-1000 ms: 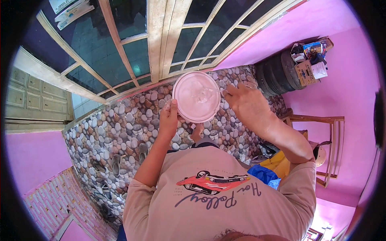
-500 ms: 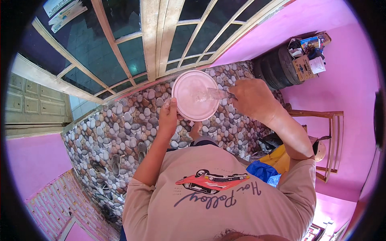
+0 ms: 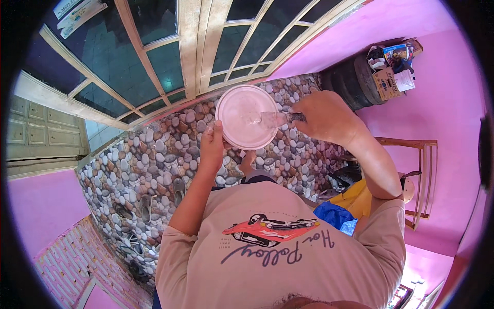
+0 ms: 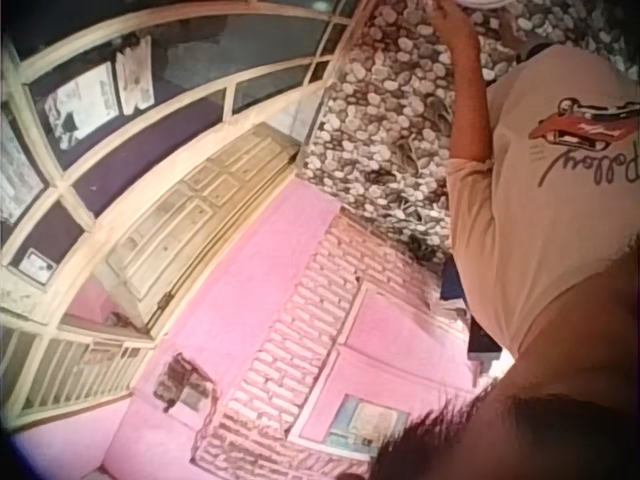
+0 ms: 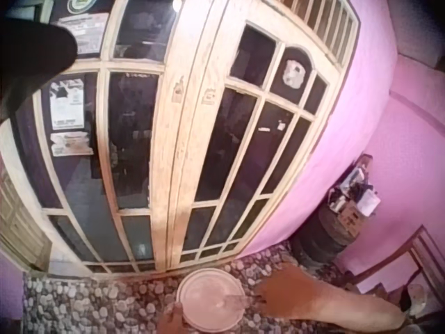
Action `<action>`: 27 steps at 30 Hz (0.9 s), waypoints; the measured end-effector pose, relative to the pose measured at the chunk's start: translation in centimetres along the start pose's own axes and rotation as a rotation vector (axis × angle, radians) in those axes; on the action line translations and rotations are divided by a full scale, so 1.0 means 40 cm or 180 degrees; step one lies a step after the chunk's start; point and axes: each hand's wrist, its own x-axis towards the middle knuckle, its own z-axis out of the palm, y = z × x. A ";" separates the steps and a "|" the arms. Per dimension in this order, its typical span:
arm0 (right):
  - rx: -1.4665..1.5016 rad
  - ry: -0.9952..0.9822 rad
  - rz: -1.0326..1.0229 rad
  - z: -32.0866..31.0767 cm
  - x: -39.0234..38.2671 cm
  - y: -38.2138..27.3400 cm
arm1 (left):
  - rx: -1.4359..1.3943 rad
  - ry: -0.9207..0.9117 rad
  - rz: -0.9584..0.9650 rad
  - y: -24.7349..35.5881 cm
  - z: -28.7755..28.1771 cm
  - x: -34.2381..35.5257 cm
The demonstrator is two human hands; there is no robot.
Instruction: The person applies putty or paint mixture onto a wall and door frame joint using a putty knife from a container held in their other hand, then scrapes along the frame edge.
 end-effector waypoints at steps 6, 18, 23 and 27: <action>0.0626 0.0510 -0.0049 0.003 -0.019 0.084 | -0.0190 0.0091 -0.0028 0.000 -0.020 0.014; 0.1281 0.0778 0.0401 0.054 -0.064 0.134 | -0.0391 0.0193 0.0002 0.031 -0.037 0.029; 0.1304 0.0856 0.0467 0.080 -0.060 0.147 | -0.0460 0.0176 -0.0051 0.032 -0.040 0.041; 0.1386 0.0944 0.0379 0.091 -0.057 0.152 | -0.0503 0.0182 -0.0052 0.029 -0.044 0.049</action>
